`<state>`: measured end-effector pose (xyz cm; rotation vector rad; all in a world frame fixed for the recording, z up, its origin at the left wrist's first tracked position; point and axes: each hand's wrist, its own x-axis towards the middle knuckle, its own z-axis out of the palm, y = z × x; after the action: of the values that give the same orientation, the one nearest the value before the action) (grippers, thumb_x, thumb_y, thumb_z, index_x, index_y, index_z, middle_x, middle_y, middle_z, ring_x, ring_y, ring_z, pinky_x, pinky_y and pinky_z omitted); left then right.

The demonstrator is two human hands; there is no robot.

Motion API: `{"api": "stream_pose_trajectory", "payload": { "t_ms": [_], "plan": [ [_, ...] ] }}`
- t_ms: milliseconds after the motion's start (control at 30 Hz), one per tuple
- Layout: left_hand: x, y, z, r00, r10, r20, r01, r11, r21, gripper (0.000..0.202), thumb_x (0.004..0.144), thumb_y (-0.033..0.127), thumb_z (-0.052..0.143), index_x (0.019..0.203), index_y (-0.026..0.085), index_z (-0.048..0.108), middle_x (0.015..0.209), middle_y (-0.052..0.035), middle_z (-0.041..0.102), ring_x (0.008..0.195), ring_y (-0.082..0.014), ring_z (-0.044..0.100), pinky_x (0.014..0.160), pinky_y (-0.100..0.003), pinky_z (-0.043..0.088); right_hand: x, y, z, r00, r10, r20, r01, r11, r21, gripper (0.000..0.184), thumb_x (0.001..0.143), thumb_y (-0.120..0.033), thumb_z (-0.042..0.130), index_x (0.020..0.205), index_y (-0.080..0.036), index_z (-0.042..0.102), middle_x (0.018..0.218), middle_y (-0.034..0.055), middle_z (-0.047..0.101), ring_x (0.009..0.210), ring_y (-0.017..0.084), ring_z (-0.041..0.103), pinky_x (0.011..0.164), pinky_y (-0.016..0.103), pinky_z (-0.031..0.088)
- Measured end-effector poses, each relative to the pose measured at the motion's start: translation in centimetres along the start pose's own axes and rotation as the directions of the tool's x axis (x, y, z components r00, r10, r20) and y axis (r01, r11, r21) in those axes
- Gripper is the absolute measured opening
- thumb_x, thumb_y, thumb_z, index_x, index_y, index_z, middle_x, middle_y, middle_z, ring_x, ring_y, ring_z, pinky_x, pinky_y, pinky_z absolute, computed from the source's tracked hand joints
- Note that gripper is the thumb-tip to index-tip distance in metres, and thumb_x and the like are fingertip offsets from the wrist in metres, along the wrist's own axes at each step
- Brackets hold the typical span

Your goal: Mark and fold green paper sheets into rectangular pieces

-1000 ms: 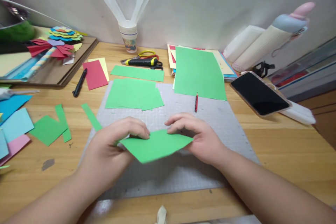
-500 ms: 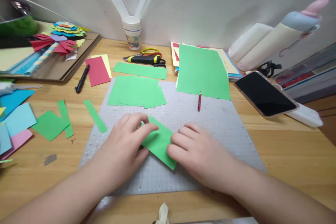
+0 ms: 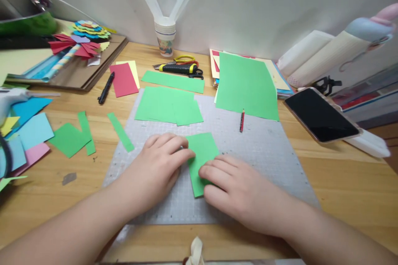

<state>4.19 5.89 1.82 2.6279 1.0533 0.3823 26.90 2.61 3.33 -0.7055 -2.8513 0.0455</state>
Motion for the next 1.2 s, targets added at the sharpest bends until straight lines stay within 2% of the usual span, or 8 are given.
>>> {"api": "stream_pose_trajectory", "payload": {
  "t_ms": [100,200,333,433,533,633,933,1200],
  "plan": [
    [0.2,0.0,-0.4,0.998,0.003,0.062,0.000,0.999,-0.041,0.035,0.087,0.006,0.045,0.106,0.027,0.065,0.110,-0.0024,0.064,0.107,-0.0231,0.057,0.088,-0.041,0.037,-0.2,0.2,0.1,0.998,0.059,0.004,-0.059,0.989,0.134,0.027,0.098,-0.013,0.044,0.078,-0.017,0.061,0.087,0.0062,0.069,0.080,0.018,0.060,0.073,0.034,0.046],
    [0.3,0.1,-0.6,0.997,-0.007,0.079,0.011,0.998,-0.056,0.032,0.090,0.009,0.046,0.106,0.028,0.066,0.109,-0.0020,0.065,0.107,-0.0227,0.058,0.088,-0.042,0.035,-0.3,0.9,0.6,0.962,0.273,0.004,-0.256,0.895,0.365,0.018,0.097,-0.022,0.052,0.084,-0.019,0.063,0.078,0.0020,0.068,0.076,0.016,0.061,0.071,0.031,0.046],
    [0.1,0.4,-0.4,0.997,-0.034,0.065,0.039,0.996,-0.076,0.030,0.088,0.009,0.046,0.100,0.027,0.066,0.108,-0.0006,0.065,0.106,-0.0221,0.058,0.088,-0.042,0.033,0.1,2.1,2.0,0.787,0.616,0.044,-0.512,0.610,0.605,0.008,0.090,-0.022,0.062,0.083,-0.021,0.064,0.076,-0.0017,0.068,0.069,0.014,0.061,0.063,0.027,0.045],
    [0.2,0.7,-0.2,0.990,-0.136,0.028,0.139,0.978,-0.158,0.029,0.085,0.012,0.048,0.102,0.027,0.065,0.111,-0.0008,0.065,0.109,-0.0233,0.056,0.092,-0.044,0.033,0.6,2.6,2.8,0.725,0.685,0.067,-0.539,0.504,0.675,0.009,0.088,-0.022,0.064,0.078,-0.022,0.065,0.074,-0.0020,0.069,0.068,0.014,0.061,0.063,0.027,0.046],
    [0.7,1.1,0.0,0.951,-0.307,0.048,0.306,0.901,-0.307,0.016,0.085,0.030,0.058,0.099,0.026,0.066,0.106,-0.0017,0.067,0.107,-0.0255,0.055,0.093,-0.045,0.034,0.9,2.5,3.1,0.745,0.665,0.052,-0.526,0.537,0.660,0.007,0.087,-0.023,0.065,0.081,-0.023,0.068,0.077,-0.0013,0.070,0.073,0.015,0.063,0.068,0.030,0.047],
    [1.4,1.2,0.5,0.918,-0.388,0.081,0.392,0.859,-0.329,0.016,0.086,0.038,0.061,0.080,0.024,0.065,0.092,-0.0003,0.067,0.099,-0.0248,0.056,0.089,-0.045,0.034,1.0,2.3,3.2,0.758,0.651,0.051,-0.524,0.560,0.641,0.004,0.087,-0.022,0.066,0.084,-0.023,0.069,0.080,-0.0007,0.070,0.076,0.016,0.063,0.069,0.031,0.047],
    [2.2,0.4,1.5,0.932,-0.361,-0.036,0.348,0.918,-0.190,0.014,0.087,0.030,0.061,0.076,0.021,0.063,0.092,-0.0013,0.063,0.096,-0.0235,0.054,0.083,-0.042,0.033,0.2,3.5,3.7,0.682,0.731,0.028,-0.584,0.520,0.623,0.012,0.086,-0.022,0.065,0.097,-0.024,0.068,0.091,0.0024,0.073,0.081,0.019,0.065,0.071,0.034,0.050],
    [2.5,0.0,1.6,0.941,-0.337,-0.034,0.326,0.927,-0.184,0.010,0.083,0.028,0.063,0.075,0.021,0.061,0.088,-0.0007,0.062,0.094,-0.0228,0.054,0.082,-0.039,0.036,0.5,3.3,3.3,0.771,0.636,-0.033,-0.547,0.687,0.478,0.007,0.088,-0.017,0.063,0.091,-0.021,0.067,0.088,0.0038,0.069,0.086,0.019,0.062,0.075,0.035,0.048]
  ]
}}
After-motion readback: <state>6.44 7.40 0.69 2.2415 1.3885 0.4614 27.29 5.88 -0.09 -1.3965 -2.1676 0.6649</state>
